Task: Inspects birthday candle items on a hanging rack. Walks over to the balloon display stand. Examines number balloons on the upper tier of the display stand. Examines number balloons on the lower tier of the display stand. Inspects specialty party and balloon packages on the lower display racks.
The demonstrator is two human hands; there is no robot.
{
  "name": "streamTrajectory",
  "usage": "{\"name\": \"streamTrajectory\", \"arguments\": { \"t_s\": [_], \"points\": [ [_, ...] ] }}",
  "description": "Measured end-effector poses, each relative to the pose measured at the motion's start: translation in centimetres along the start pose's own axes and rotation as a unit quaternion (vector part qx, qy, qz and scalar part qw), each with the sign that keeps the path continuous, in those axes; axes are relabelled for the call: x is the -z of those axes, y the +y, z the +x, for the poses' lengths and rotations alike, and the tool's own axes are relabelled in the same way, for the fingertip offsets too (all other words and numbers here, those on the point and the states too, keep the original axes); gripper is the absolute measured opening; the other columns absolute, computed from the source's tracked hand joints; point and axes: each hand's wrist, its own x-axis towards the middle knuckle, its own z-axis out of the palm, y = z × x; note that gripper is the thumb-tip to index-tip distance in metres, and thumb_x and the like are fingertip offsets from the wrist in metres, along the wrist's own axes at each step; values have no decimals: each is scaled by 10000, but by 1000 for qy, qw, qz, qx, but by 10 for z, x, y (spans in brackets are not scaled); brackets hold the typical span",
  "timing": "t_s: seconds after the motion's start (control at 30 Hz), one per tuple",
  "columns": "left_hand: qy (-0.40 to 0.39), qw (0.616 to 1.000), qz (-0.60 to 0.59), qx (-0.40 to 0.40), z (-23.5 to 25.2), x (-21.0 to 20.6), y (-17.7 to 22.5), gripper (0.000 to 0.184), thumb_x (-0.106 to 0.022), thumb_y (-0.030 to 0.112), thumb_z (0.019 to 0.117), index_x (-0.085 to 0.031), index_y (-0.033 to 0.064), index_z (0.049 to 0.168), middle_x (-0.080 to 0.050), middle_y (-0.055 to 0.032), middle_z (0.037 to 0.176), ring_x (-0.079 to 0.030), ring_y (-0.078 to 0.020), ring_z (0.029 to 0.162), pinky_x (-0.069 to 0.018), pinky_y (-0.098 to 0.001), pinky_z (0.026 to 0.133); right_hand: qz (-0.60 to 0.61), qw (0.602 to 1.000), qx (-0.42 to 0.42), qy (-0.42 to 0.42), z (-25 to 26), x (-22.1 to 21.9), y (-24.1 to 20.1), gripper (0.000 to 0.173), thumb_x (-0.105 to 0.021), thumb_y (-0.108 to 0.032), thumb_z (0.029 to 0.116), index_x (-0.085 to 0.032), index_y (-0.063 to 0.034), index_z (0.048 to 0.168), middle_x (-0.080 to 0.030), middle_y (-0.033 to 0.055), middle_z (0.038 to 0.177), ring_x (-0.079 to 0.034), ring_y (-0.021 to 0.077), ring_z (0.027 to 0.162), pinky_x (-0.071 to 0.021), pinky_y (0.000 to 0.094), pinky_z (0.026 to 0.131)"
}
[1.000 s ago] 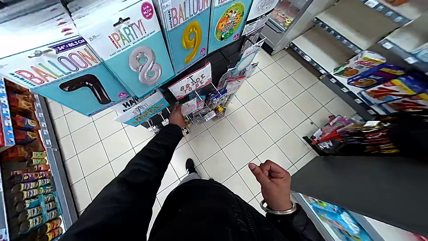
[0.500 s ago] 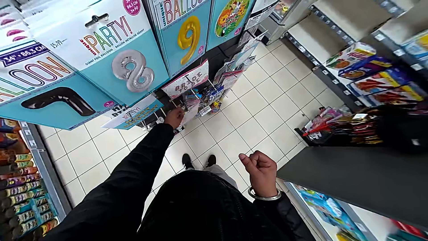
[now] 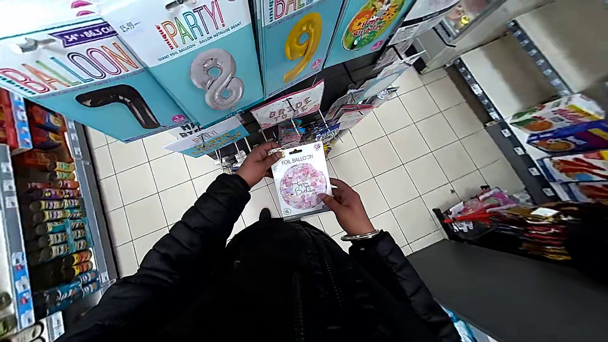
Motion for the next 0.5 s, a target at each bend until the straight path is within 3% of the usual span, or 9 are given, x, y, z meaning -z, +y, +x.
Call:
{"name": "streamTrajectory", "arguments": {
  "t_s": [0.13,0.5],
  "points": [
    [34,998,-4,-43,-2,-9,19,226,-481,96,1080,-550,22,1282,-738,-141,963,-750,-210,764,-643,-368,657,16,999,30,-24,19,17,-12,347,-664,2,962,-607,-39,1302,-766,105,959,-748,195,802,-636,362,736],
    [76,991,-34,-107,2,-38,15,358,-623,-36,954,-528,9,1296,-743,-148,996,-749,-204,802,-640,-347,695,24,995,34,-87,57,57,-6,350,-671,19,954,-612,-51,1292,-769,95,962,-749,178,806,-633,342,738]
  ]
}}
